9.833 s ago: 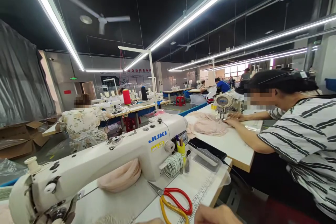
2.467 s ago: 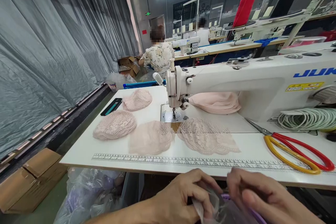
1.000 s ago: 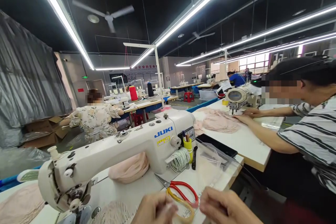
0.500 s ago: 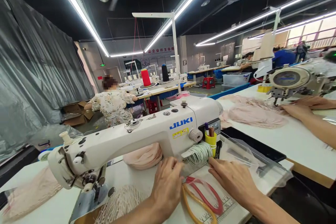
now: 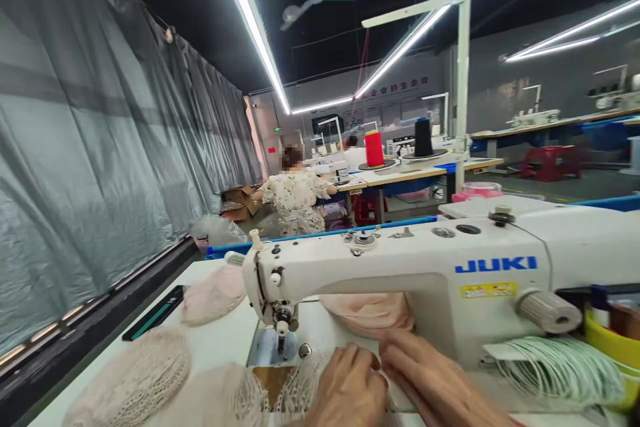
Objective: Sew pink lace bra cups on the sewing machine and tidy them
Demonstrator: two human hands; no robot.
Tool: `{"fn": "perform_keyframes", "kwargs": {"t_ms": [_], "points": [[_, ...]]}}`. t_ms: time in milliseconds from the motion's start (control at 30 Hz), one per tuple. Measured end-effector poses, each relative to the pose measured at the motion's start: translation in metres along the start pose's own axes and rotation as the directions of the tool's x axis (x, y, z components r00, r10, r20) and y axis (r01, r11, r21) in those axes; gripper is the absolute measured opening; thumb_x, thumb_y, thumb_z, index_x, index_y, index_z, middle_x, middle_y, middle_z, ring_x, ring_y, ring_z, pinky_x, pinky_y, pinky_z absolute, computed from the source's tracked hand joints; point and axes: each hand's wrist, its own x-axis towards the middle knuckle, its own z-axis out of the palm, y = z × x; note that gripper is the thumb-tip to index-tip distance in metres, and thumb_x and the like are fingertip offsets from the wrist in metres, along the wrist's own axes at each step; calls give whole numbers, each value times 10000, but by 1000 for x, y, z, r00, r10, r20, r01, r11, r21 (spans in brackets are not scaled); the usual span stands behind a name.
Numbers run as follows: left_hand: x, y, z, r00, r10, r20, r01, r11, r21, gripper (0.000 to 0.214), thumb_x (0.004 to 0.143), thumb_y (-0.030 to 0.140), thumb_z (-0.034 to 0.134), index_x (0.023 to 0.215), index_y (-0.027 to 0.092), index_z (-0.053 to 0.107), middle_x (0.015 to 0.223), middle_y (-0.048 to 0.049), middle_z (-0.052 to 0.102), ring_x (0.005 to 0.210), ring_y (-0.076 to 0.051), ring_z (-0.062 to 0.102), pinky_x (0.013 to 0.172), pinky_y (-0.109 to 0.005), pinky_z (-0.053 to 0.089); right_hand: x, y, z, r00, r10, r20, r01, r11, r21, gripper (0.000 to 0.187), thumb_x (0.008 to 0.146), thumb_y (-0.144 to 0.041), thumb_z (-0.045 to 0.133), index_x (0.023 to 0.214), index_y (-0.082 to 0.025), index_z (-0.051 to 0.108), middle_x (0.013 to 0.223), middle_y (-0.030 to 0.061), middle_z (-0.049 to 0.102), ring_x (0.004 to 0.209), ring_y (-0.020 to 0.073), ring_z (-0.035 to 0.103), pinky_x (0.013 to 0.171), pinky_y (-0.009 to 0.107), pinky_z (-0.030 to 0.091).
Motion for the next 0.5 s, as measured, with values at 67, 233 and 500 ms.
{"fn": "perform_keyframes", "kwargs": {"t_ms": [67, 233, 500], "points": [[-16, -14, -2, 996, 50, -70, -48, 998, 32, 145, 842, 296, 604, 917, 174, 581, 1071, -69, 579, 899, -204, 523, 725, -299, 387, 25, 12, 17, 999, 44, 1, -44, 999, -10, 304, 852, -34, 359, 909, -194, 612, 950, 75, 691, 858, 176, 665, 745, 262, 534], [-29, -31, 8, 994, 34, -105, -33, 999, 6, 74, 861, 238, 562, 919, 195, 579, 1054, -55, 586, 878, -179, 527, 714, -277, 377, 49, 50, 61, 976, 214, 41, -207, 968, -140, 117, 886, -185, 571, 982, -149, 626, 893, 44, 682, 797, 190, 654, 702, 353, 534], [26, -36, 0, 992, -124, 24, 126, 949, -289, 715, 570, 79, 555, 1276, 85, 443, 1334, -178, 445, 1199, -340, 408, 1049, -475, 309, 36, 52, 57, 951, 309, 19, -293, 920, -261, 168, 913, -205, 499, 913, -210, 667, 780, 26, 707, 624, 166, 656, 524, 259, 474]]}}
